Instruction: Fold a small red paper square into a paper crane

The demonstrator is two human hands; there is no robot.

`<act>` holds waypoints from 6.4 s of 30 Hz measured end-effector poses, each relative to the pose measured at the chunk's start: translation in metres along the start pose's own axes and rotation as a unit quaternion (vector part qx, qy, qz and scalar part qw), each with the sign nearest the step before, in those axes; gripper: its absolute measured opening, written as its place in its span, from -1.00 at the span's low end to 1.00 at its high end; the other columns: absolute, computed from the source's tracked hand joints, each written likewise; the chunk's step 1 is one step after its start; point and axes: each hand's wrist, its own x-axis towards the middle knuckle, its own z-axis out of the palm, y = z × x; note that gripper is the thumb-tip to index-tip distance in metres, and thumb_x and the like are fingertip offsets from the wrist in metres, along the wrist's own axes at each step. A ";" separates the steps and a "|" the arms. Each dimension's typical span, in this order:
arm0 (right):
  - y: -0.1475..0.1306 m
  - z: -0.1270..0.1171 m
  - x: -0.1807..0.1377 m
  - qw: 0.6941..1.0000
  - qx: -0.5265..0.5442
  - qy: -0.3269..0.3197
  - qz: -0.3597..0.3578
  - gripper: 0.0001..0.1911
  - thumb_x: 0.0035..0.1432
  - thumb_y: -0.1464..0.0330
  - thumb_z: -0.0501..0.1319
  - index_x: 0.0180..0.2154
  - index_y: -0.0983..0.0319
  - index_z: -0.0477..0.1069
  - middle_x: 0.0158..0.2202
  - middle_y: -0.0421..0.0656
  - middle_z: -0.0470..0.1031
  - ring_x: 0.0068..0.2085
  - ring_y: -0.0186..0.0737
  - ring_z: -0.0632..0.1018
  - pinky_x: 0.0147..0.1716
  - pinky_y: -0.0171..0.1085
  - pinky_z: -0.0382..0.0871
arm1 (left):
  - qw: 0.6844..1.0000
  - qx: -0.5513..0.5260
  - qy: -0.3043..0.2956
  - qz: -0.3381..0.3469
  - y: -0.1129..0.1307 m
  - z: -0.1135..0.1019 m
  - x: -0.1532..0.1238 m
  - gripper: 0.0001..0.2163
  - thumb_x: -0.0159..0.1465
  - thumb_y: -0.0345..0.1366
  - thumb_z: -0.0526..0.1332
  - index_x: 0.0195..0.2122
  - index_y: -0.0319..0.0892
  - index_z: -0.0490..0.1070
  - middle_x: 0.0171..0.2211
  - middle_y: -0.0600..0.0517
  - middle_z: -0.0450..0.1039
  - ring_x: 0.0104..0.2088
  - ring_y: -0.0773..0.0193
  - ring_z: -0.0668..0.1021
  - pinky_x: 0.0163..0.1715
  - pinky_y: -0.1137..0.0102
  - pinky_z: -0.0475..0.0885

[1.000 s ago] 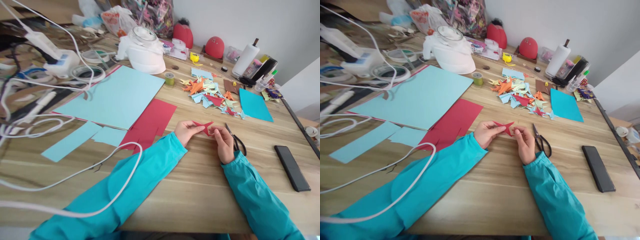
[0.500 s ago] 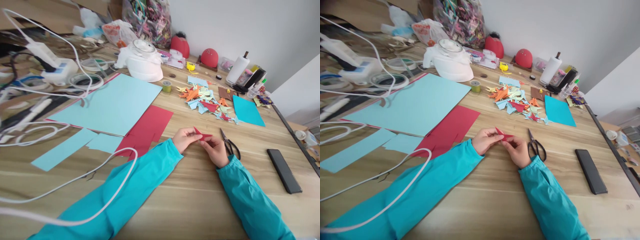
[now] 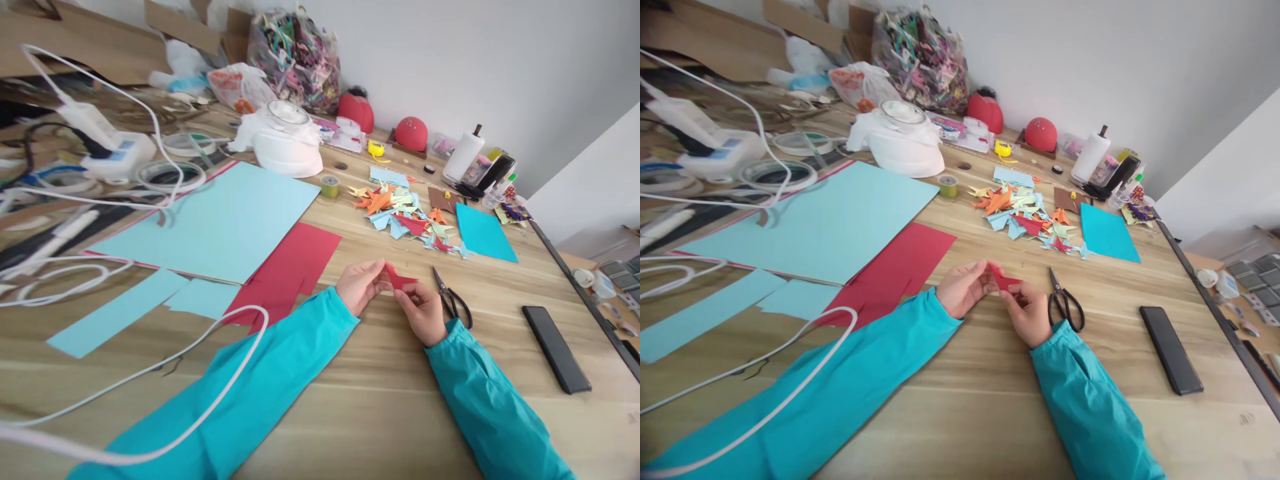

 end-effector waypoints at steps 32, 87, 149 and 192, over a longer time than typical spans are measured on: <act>0.025 -0.047 -0.021 0.877 -0.429 0.215 -0.028 -0.81 0.14 0.40 0.05 -0.26 0.30 0.39 -0.29 0.01 0.47 -0.26 -0.08 0.42 -0.24 -0.16 0.24 | 0.998 -0.028 0.031 -0.054 -0.014 -0.011 0.022 -0.98 0.08 -0.50 0.23 -0.45 -0.31 0.44 -0.58 0.01 0.46 -0.61 0.38 0.47 -0.59 0.48 0.33; -0.037 -0.002 -0.054 0.975 0.023 0.204 0.081 -0.60 0.01 0.43 0.16 -0.06 0.17 0.20 -0.46 -0.26 0.36 -0.46 -0.35 0.42 -0.40 -0.33 0.33 | 0.972 0.069 -0.170 -0.144 -0.015 -0.002 0.002 -0.68 -0.05 -0.26 0.38 -0.28 -0.28 0.44 -0.32 -0.07 0.51 -0.32 0.19 0.56 -0.32 0.35 0.44; -0.085 -0.018 -0.096 0.854 0.354 -0.110 0.365 -0.45 0.13 0.01 0.03 -0.02 0.28 0.23 -0.58 -0.23 0.38 -0.62 -0.34 0.39 -0.69 -0.35 0.32 | 0.915 0.099 -0.304 -0.247 0.011 -0.003 0.004 -0.65 -0.26 -0.34 0.18 -0.39 -0.38 0.45 -0.47 -0.12 0.46 -0.70 0.48 0.28 -0.72 0.48 -0.01; -0.110 -0.019 -0.106 0.911 0.176 -0.091 0.361 -0.45 0.10 -0.03 0.02 -0.18 0.32 0.36 -0.70 -0.31 0.28 -0.78 -0.48 0.23 -0.84 -0.46 0.14 | 0.925 0.241 -0.266 -0.125 0.013 -0.008 -0.007 -0.76 -0.13 -0.25 0.42 -0.49 -0.31 0.53 -0.53 -0.05 0.46 -0.52 0.35 0.45 -0.48 0.48 0.29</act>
